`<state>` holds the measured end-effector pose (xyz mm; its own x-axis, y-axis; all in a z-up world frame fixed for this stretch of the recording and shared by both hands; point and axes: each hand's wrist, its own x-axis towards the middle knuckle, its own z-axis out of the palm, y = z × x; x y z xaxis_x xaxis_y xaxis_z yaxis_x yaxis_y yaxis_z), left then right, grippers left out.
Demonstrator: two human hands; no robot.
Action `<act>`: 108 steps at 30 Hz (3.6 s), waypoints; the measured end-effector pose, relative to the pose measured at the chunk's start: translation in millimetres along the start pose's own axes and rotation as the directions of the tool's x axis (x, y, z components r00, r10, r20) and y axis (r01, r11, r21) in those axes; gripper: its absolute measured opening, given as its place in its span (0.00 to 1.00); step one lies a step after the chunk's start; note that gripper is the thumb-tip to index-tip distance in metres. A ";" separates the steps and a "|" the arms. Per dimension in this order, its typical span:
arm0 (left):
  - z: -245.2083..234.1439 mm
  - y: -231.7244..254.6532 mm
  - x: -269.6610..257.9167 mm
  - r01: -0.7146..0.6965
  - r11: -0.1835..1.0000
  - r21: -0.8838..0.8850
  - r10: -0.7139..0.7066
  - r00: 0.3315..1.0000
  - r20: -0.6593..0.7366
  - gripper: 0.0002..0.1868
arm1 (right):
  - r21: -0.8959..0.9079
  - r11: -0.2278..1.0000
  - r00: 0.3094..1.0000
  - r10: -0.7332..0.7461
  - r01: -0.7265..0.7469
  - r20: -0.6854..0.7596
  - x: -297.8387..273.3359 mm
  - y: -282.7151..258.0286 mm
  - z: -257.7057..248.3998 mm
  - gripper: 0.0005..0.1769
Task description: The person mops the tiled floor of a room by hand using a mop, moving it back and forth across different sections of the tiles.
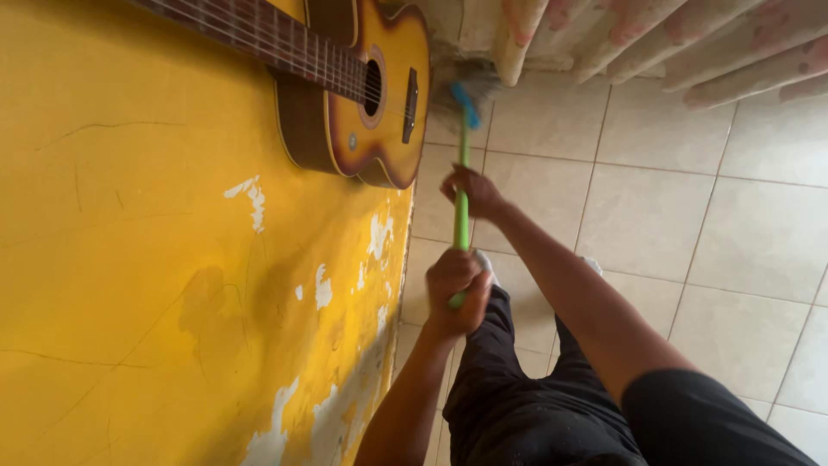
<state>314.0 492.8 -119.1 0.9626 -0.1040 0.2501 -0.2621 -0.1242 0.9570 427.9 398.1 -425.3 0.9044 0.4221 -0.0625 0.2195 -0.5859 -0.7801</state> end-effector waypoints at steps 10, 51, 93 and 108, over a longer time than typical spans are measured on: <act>25.0 -9.9 24.9 -0.040 0.987 -0.157 0.037 0.999 -0.024 0.09 | -0.180 0.962 0.971 0.222 -0.203 0.093 -7.5 -11.2 -88.3 0.15; 84.7 -7.9 -46.6 0.124 0.977 0.175 -0.029 0.886 -0.462 0.07 | -0.148 0.978 0.873 -0.056 0.145 0.484 -29.0 -34.1 -70.5 0.10; 118.0 -61.0 -52.5 0.364 0.806 -0.467 -0.407 0.913 0.008 0.14 | -0.133 0.925 0.881 0.284 -0.355 -0.378 -175.1 103.7 -70.6 0.13; 86.6 16.5 -51.6 -0.025 0.988 0.152 0.077 0.937 -0.341 0.12 | -0.140 0.981 0.896 -0.057 0.132 0.441 -75.3 -51.5 -74.4 0.13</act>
<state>254.1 410.6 -128.9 0.9051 0.2296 0.3578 -0.2938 -0.2704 0.9168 375.7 345.1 -334.1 0.6361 0.7167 -0.2859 0.3857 -0.6163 -0.6866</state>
